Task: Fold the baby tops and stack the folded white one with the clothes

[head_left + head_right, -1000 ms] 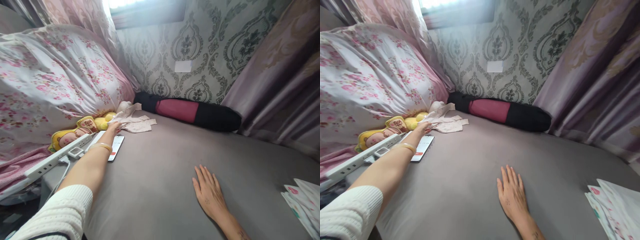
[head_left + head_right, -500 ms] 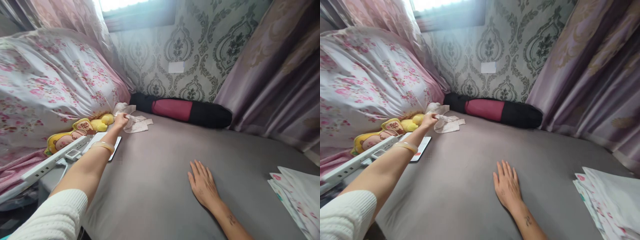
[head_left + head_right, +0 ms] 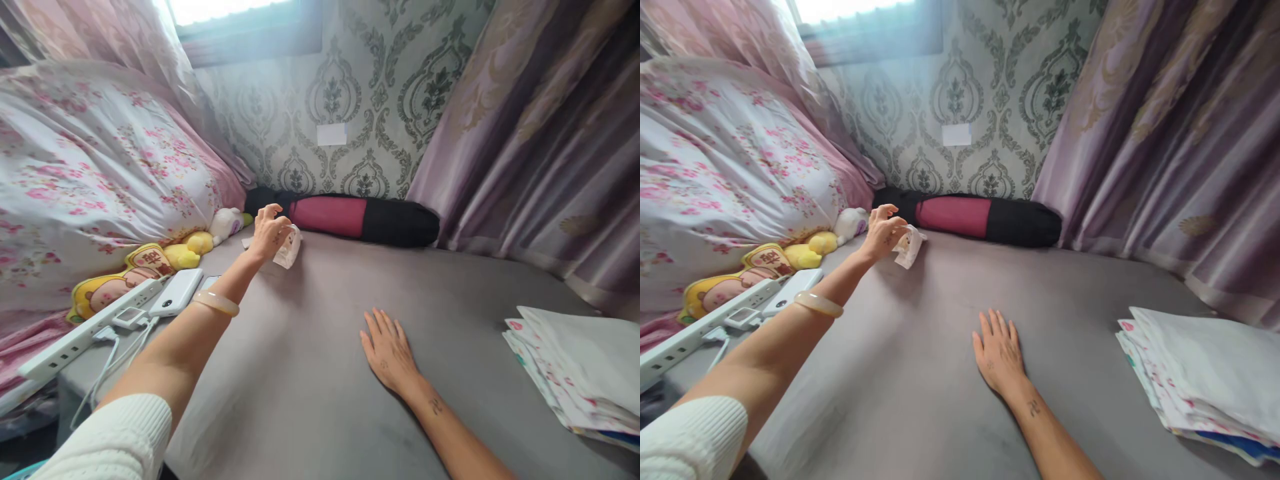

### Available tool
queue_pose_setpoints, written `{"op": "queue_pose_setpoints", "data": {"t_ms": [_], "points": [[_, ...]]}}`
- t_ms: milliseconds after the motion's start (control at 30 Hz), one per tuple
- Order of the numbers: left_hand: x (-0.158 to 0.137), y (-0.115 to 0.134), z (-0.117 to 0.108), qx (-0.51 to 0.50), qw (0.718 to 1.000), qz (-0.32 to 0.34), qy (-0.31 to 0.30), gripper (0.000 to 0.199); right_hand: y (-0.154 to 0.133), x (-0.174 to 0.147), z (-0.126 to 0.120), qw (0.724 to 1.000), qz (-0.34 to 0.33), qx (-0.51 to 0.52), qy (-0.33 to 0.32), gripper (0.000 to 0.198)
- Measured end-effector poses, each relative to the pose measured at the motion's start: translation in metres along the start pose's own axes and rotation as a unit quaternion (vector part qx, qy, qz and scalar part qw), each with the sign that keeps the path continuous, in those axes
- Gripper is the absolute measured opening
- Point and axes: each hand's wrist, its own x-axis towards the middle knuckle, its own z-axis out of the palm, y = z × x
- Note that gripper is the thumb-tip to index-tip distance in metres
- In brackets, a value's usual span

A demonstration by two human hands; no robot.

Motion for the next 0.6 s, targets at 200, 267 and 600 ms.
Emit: {"op": "queue_pose_setpoints", "data": {"t_ms": [200, 267, 600], "points": [[-0.002, 0.051, 0.012, -0.168, 0.984, -0.034, -0.05, 0.024, 0.001, -0.002, 0.001, 0.999, -0.005, 0.028, 0.029, 0.053], [-0.006, 0.066, 0.015, -0.197, 0.978, -0.048, -0.051, 0.025, 0.002, -0.002, 0.0, 0.997, -0.013, 0.055, 0.052, 0.051], [-0.02, 0.135, 0.03, -0.425, 0.901, -0.069, -0.055, 0.025, -0.005, -0.005, -0.012, 0.962, -0.128, 0.173, 0.171, 0.049]]}}
